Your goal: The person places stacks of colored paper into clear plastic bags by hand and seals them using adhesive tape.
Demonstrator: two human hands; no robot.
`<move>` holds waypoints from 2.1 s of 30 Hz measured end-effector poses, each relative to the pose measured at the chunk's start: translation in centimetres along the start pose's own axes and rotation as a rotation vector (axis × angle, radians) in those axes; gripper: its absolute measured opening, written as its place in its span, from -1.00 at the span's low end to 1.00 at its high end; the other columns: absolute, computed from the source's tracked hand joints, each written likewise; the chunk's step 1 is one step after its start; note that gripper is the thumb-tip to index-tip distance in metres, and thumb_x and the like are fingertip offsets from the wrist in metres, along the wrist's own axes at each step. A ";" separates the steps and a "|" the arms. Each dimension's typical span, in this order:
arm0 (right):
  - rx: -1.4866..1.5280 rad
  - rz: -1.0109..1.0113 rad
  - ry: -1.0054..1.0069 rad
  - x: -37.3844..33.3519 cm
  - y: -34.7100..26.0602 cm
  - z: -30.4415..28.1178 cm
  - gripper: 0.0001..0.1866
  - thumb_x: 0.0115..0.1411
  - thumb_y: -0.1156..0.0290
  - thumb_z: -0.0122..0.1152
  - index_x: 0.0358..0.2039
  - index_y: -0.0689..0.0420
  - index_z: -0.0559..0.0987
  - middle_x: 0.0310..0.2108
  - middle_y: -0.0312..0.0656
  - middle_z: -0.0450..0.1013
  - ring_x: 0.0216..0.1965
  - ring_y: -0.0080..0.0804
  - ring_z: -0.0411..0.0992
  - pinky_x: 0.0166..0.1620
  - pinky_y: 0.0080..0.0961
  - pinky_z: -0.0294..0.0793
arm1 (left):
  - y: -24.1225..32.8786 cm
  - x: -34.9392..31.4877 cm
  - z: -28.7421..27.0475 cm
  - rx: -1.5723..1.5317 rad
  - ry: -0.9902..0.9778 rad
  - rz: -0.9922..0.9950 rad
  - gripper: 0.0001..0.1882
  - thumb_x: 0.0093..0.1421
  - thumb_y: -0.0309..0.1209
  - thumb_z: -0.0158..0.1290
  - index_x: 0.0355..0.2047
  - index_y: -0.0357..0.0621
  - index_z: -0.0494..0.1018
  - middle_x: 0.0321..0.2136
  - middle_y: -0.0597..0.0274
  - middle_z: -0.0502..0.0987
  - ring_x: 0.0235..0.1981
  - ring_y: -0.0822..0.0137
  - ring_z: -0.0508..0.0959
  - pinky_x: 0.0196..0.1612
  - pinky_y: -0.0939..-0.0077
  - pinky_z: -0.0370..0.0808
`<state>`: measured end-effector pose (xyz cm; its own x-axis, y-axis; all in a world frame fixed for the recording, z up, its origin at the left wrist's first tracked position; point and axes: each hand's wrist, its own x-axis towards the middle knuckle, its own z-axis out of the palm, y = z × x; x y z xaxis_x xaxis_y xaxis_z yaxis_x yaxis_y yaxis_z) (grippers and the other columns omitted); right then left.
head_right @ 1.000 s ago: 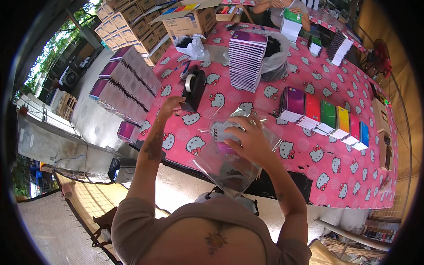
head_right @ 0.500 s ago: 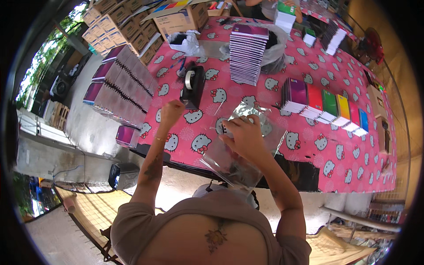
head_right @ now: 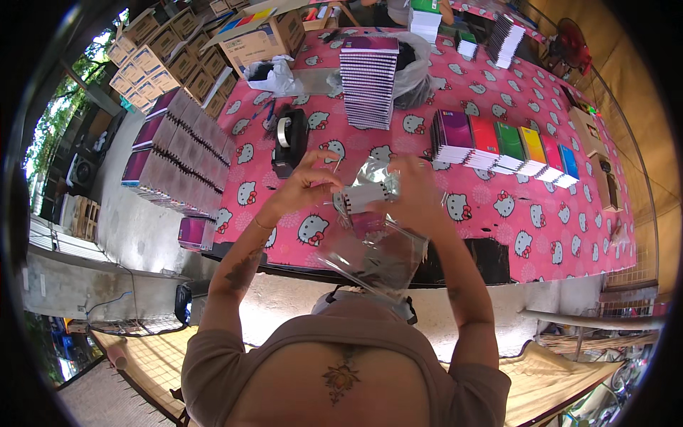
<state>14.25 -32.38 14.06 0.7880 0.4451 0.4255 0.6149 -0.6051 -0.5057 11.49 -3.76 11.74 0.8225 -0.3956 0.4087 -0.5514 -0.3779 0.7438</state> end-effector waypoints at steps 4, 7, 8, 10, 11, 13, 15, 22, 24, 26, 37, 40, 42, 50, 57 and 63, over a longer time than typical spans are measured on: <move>0.268 -0.040 -0.334 -1.8 4.8 2.4 -0.41 -0.22 0.13 0.60 -0.16 0.01 0.57 0.13 -0.16 0.37 0.22 -0.09 0.27 0.19 -0.07 0.26 | -0.3 1.7 2.5 0.201 0.036 0.077 -0.79 0.07 -0.52 0.30 -0.27 0.06 0.65 0.25 0.14 0.26 0.27 0.13 0.22 0.24 0.19 0.24; 0.139 -0.394 -0.253 -2.7 5.4 4.7 -0.43 -0.13 0.12 0.54 -0.06 -0.05 0.60 0.21 -0.15 0.31 0.31 -0.06 0.17 0.28 0.00 0.14 | -0.9 2.7 5.1 0.323 0.038 0.075 -0.83 0.06 -0.49 0.29 -0.34 0.10 0.65 0.30 0.08 0.22 0.30 0.08 0.19 0.26 0.12 0.15; 0.149 -0.366 -0.270 -3.1 5.5 5.1 -0.44 -0.10 0.14 0.52 -0.03 -0.08 0.60 0.24 -0.14 0.27 0.33 -0.04 0.13 0.30 0.02 0.11 | -1.2 2.7 5.6 0.357 0.053 0.109 -0.78 0.05 -0.49 0.29 -0.27 0.10 0.63 0.30 0.06 0.21 0.31 0.04 0.17 0.27 0.09 0.15; 0.171 -0.312 -0.298 -3.4 5.3 5.5 -0.45 -0.04 0.16 0.48 0.03 -0.15 0.60 0.30 -0.13 0.19 0.37 -0.01 0.06 0.34 0.04 0.03 | -1.7 2.7 6.1 0.429 0.080 0.177 -0.65 0.04 -0.48 0.29 -0.12 0.08 0.59 0.31 0.01 0.20 0.33 -0.04 0.14 0.28 0.03 0.15; 0.199 -0.318 -0.303 -3.4 5.3 5.5 -0.42 -0.03 0.16 0.47 0.07 -0.15 0.58 0.32 -0.11 0.15 0.38 -0.01 0.04 0.34 0.02 0.04 | -1.9 2.7 6.7 0.376 0.147 0.093 -0.56 0.05 -0.47 0.29 -0.02 0.07 0.52 0.31 0.00 0.19 0.34 -0.05 0.13 0.29 0.04 0.15; 0.256 -0.323 -0.316 -3.7 5.4 5.3 -0.38 -0.01 0.18 0.46 0.13 -0.15 0.54 0.36 -0.09 0.08 0.40 -0.02 -0.01 0.35 -0.02 0.05 | -1.5 2.6 8.4 0.260 0.277 -0.076 -0.37 0.07 -0.45 0.29 0.18 0.03 0.39 0.32 -0.01 0.17 0.36 -0.08 0.12 0.30 0.05 0.16; 0.595 -0.169 -0.242 -3.2 6.1 6.5 -0.36 0.06 0.23 0.43 0.19 -0.10 0.49 0.36 -0.07 0.09 0.39 -0.08 0.02 0.35 -0.08 0.06 | -1.4 2.3 9.0 -0.146 0.321 -0.294 -0.25 0.14 -0.38 0.26 0.31 0.00 0.20 0.32 0.01 0.17 0.36 -0.01 0.13 0.29 0.14 0.21; 0.898 0.151 -0.448 1.4 7.6 7.0 -0.41 0.27 0.30 0.28 0.27 0.12 0.35 0.02 -0.11 0.49 0.02 -0.32 0.47 0.12 -0.40 0.40 | -2.2 -0.1 5.9 -0.493 -0.129 -0.686 -0.32 0.28 -0.11 0.15 0.32 -0.14 0.26 0.18 0.06 0.41 0.20 0.29 0.38 0.20 0.36 0.33; 0.713 -0.135 -0.436 1.6 7.4 6.3 -0.39 0.22 0.30 0.32 0.24 0.15 0.39 0.06 -0.12 0.48 0.05 -0.33 0.46 0.12 -0.36 0.42 | -0.7 -0.3 5.6 -0.308 -0.046 -0.613 -0.38 0.26 -0.11 0.17 0.23 -0.16 0.37 0.07 0.11 0.51 0.11 0.25 0.47 0.18 0.33 0.36; 0.631 -0.187 -0.401 0.6 5.2 3.7 -0.41 0.16 0.30 0.37 0.19 0.14 0.45 0.10 -0.12 0.45 0.09 -0.27 0.43 0.15 -0.31 0.39 | 1.8 -0.9 5.9 0.018 0.046 -0.391 -0.47 0.23 -0.16 0.20 0.14 -0.17 0.47 -0.01 0.14 0.57 0.04 0.20 0.53 0.15 0.29 0.39; 0.358 -0.300 -0.244 -0.6 4.1 4.3 -0.76 0.08 0.48 0.35 -0.20 0.15 0.58 -0.28 -0.18 0.50 -0.18 -0.15 0.47 -0.10 -0.20 0.40 | 2.6 -0.8 7.2 0.433 0.090 -0.029 -0.58 0.06 -0.44 0.27 -0.03 -0.17 0.54 -0.30 0.15 0.61 -0.25 0.06 0.59 -0.20 0.19 0.51; 0.330 -0.151 -0.320 0.0 3.3 4.5 -0.56 0.01 0.45 0.40 -0.08 0.12 0.47 -0.41 -0.16 0.49 -0.23 -0.08 0.51 -0.16 -0.11 0.42 | 3.4 0.7 7.4 0.375 0.021 -0.372 -0.49 0.02 -0.43 0.30 0.02 -0.13 0.50 -0.38 0.11 0.59 -0.28 0.03 0.57 -0.21 0.21 0.51; 0.191 -0.170 -0.286 0.3 3.0 4.7 -0.48 -0.03 0.42 0.43 -0.04 0.14 0.42 -0.33 -0.10 0.48 -0.20 -0.03 0.50 -0.15 -0.09 0.43 | 3.0 1.5 7.7 0.574 0.005 -0.357 -0.42 0.03 -0.40 0.31 0.09 -0.13 0.44 -0.33 0.08 0.59 -0.24 0.09 0.58 -0.20 0.25 0.51; 0.920 0.334 -0.310 0.3 5.6 6.1 -0.52 0.06 0.50 0.42 -0.03 0.14 0.42 -0.10 -0.22 0.36 -0.16 -0.42 0.42 -0.11 -0.47 0.50 | -3.9 1.6 5.9 -0.463 -0.032 -0.656 -0.38 0.07 -0.36 0.31 0.13 -0.23 0.37 -0.13 0.08 0.53 -0.10 0.29 0.55 -0.07 0.40 0.49; 1.032 0.431 -0.213 -0.5 4.6 8.5 -0.60 0.10 0.60 0.36 -0.07 0.14 0.44 -0.15 -0.25 0.35 -0.18 -0.54 0.39 -0.18 -0.57 0.51 | -13.4 -5.7 -4.6 0.656 0.844 -0.737 -0.65 0.13 -0.25 0.26 -0.19 -0.26 0.55 -0.49 0.29 0.53 -0.50 0.39 0.50 -0.42 0.46 0.46; 1.044 0.522 -0.166 -1.1 5.0 8.0 -0.59 0.11 0.63 0.33 -0.05 0.16 0.41 -0.13 -0.24 0.33 -0.19 -0.52 0.40 -0.18 -0.57 0.51 | -13.7 -6.4 -4.2 -0.488 0.874 -0.791 -0.82 0.17 -0.28 0.24 -0.34 -0.13 0.60 -0.51 0.45 0.51 -0.59 0.53 0.41 -0.54 0.63 0.32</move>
<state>16.71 -30.60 5.07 0.8989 0.4310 -0.0785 -0.1155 0.0603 -0.9915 14.37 7.51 1.12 0.8220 0.5463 -0.1608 0.0849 0.1617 0.9832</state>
